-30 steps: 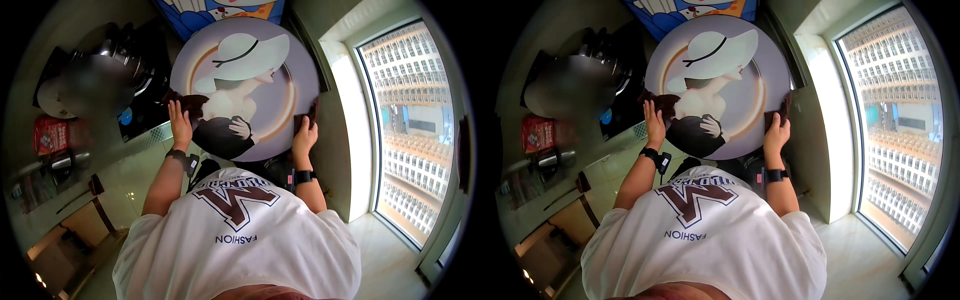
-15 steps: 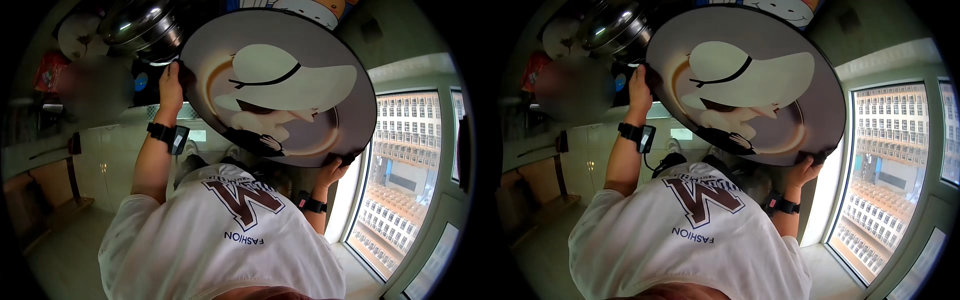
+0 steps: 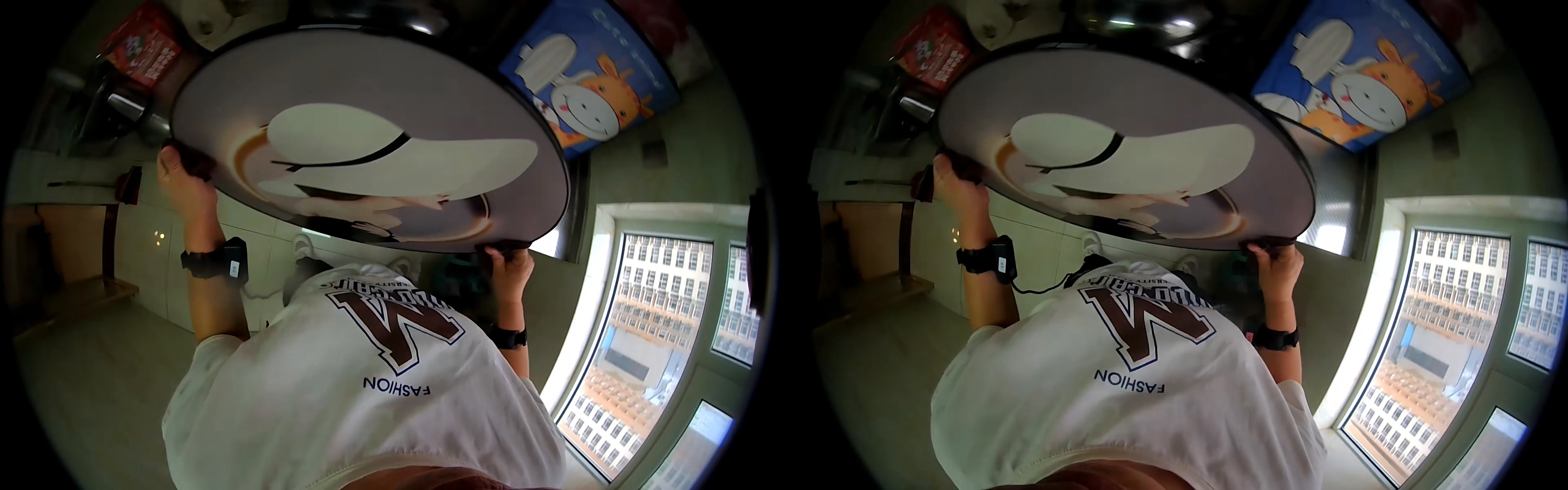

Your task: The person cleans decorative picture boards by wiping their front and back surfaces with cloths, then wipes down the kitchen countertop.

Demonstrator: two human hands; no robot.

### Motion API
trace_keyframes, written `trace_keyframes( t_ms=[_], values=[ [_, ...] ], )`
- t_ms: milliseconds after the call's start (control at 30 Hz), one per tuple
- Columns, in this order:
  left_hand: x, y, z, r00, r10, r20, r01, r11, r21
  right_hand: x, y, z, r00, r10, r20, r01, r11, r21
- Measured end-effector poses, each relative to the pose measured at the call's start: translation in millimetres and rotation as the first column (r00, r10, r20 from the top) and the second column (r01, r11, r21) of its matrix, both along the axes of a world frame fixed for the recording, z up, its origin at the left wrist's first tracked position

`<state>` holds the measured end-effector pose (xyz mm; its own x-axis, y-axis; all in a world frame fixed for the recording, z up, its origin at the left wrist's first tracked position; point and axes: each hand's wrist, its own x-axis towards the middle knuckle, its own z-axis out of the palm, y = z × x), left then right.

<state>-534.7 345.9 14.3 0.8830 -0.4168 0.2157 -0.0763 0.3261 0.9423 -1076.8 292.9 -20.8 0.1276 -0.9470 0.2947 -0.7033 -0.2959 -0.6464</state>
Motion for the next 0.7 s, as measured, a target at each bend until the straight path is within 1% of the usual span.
trace_keyframes(
  t_ms=[33, 67, 133, 167, 200, 267, 300, 367, 400, 433, 500, 533, 567, 633, 667, 700],
  values=[
    [22, 9, 7, 0.997, 0.050, -0.062, -0.053, 0.998, -0.045, 30, 2, 8, 1.000, 0.029, 0.009, -0.030, 0.999, 0.019],
    [40, 18, 15, 0.997, 0.059, -0.053, -0.062, 0.996, -0.060, 54, 2, 12, 0.999, 0.040, 0.018, -0.040, 0.999, 0.003],
    [87, 40, 27, 0.982, 0.139, -0.130, -0.154, 0.981, -0.115, 111, 7, 16, 0.997, 0.083, -0.005, -0.082, 0.992, 0.096],
    [106, 47, 34, 0.979, 0.154, -0.132, -0.174, 0.972, -0.158, 138, 7, 17, 0.988, 0.148, -0.046, -0.143, 0.986, 0.089],
    [126, 54, 41, 0.976, 0.171, -0.135, -0.196, 0.960, -0.199, 165, 7, 16, 0.988, 0.149, -0.040, -0.146, 0.986, 0.081],
    [169, 65, 50, 0.959, 0.226, -0.172, -0.264, 0.932, -0.248, 212, 3, 10, 0.953, 0.303, -0.003, -0.303, 0.953, 0.013],
    [186, 71, 57, 0.958, 0.233, -0.166, -0.270, 0.930, -0.251, 226, 0, 1, 0.935, 0.353, -0.024, -0.354, 0.935, -0.023],
    [222, 72, 65, 0.958, 0.246, -0.145, -0.281, 0.899, -0.335, 257, -8, -4, 0.912, 0.381, -0.151, -0.397, 0.913, -0.094],
    [248, 73, 61, 0.960, 0.244, -0.141, -0.278, 0.899, -0.338, 269, -12, -5, 0.892, 0.393, -0.221, -0.426, 0.896, -0.124],
    [283, 78, 48, 0.980, 0.114, -0.160, -0.170, 0.899, -0.403, 285, -14, 1, 0.895, 0.390, -0.217, -0.422, 0.898, -0.126],
    [348, 86, 11, 0.993, -0.024, -0.113, -0.029, 0.895, -0.445, 318, -27, 15, 0.932, 0.328, -0.152, -0.348, 0.928, -0.136],
    [380, 90, -8, 0.992, -0.093, -0.090, 0.042, 0.887, -0.461, 331, -41, 8, 0.933, 0.327, -0.153, -0.348, 0.927, -0.140],
    [364, 71, 0, 0.995, 0.096, 0.011, -0.087, 0.945, -0.316, 344, -56, -2, 0.936, 0.349, -0.050, -0.351, 0.912, -0.212],
    [347, 44, 7, 0.955, 0.265, 0.134, -0.238, 0.954, -0.183, 360, -80, -1, 0.927, 0.374, -0.039, -0.366, 0.872, -0.324],
    [352, 38, 8, 0.992, -0.043, 0.120, 0.094, 0.881, -0.464, 370, -92, 4, 0.922, 0.385, -0.037, -0.370, 0.848, -0.379],
    [359, 26, 10, 0.919, -0.341, 0.199, 0.379, 0.618, -0.689, 382, -106, -6, 0.927, 0.375, 0.023, -0.343, 0.870, -0.353]
  ],
)
